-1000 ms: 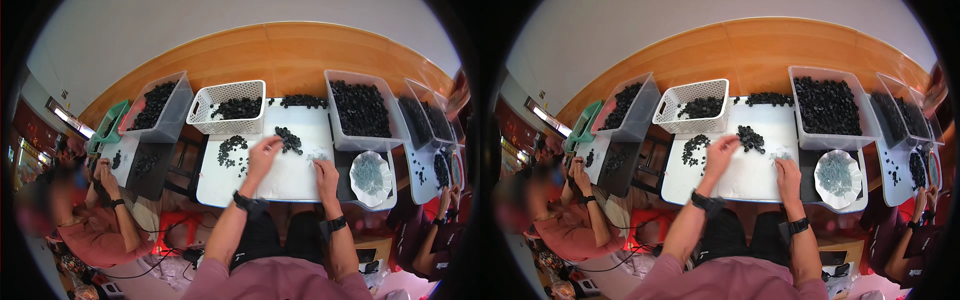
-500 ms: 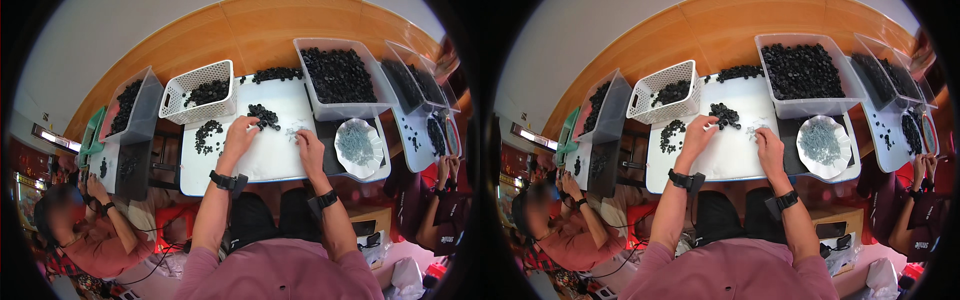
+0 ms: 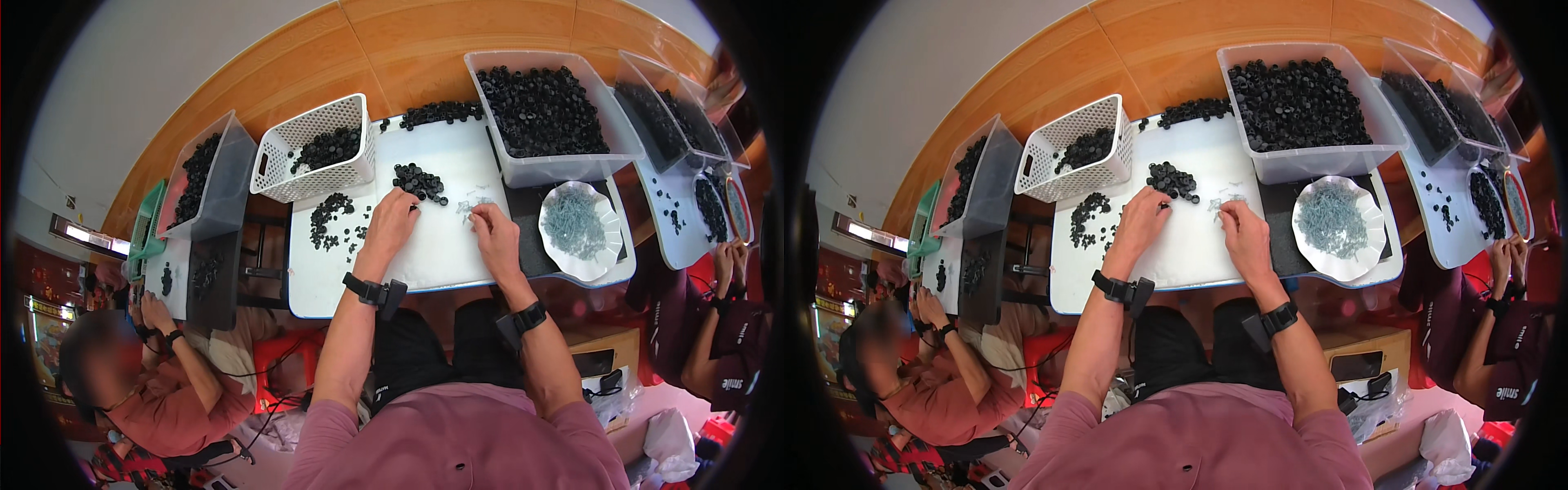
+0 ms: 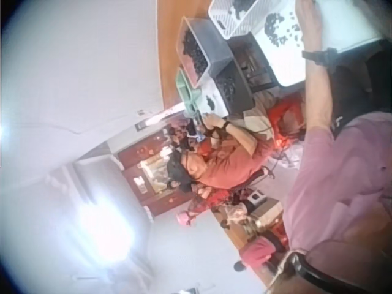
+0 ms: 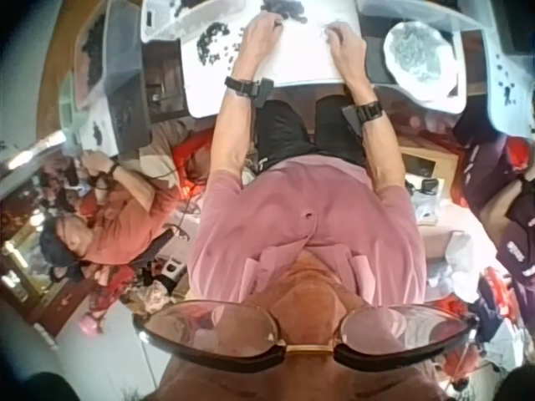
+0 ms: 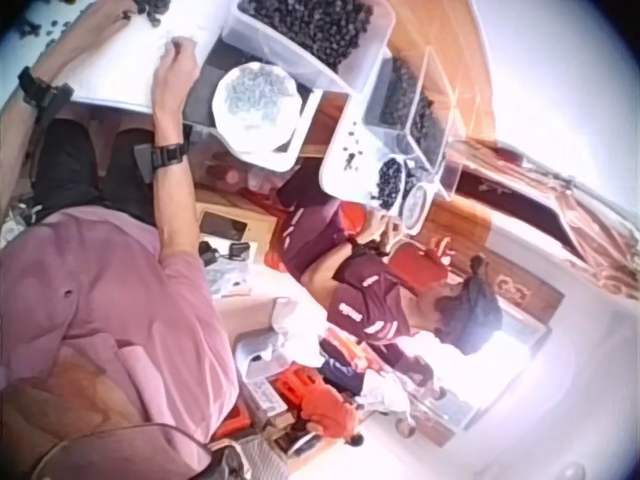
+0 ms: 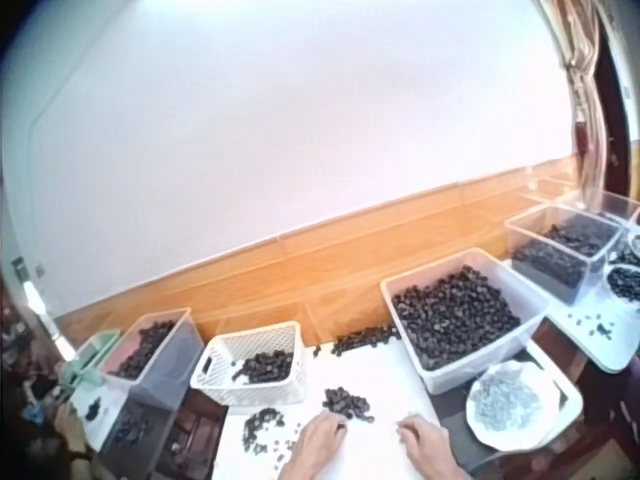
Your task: Assembling small black plastic components by hand at a workbench.
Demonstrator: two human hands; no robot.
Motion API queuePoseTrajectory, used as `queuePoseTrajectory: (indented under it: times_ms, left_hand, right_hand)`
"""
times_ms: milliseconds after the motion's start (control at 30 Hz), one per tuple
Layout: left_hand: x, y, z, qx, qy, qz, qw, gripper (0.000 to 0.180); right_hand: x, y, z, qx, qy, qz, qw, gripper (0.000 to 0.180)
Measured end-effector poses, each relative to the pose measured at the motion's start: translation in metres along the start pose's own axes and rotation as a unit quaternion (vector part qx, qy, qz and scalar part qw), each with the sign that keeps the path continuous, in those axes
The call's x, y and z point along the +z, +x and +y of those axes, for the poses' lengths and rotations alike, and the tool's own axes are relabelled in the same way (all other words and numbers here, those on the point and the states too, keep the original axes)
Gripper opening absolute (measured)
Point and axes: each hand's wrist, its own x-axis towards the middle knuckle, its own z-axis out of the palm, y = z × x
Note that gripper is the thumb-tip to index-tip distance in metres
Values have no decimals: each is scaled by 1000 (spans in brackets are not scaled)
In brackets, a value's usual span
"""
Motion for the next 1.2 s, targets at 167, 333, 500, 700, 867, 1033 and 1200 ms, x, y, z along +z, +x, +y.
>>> queuePoseTrajectory:
  times_ms: [167,333,500,700,867,1033,1200]
  left_hand:
    - [-3,0,-7,55,22,5,998,17]
    - [-4,-1,5,62,70,9,996,16]
    - [-3,-3,6,112,65,76,989,19]
    - [24,-22,26,-97,-303,22,948,29]
    - [52,-37,36,-164,-491,20,855,33]
    - [57,-43,45,-167,-442,21,881,32]
    - [57,-44,43,-144,-394,39,907,30]
  right_hand:
    - [2,1,-3,4,-5,-15,1000,9]
    - [0,0,1,2,-17,-13,1000,9]
    - [1,0,-3,1,-8,-9,1000,7]
    - [-7,1,-8,-8,32,13,999,8]
    - [-3,-2,-5,55,121,-26,991,11]
    - [-4,-2,-8,61,100,-68,991,12]
    - [-5,-1,-7,-29,27,-63,997,12]
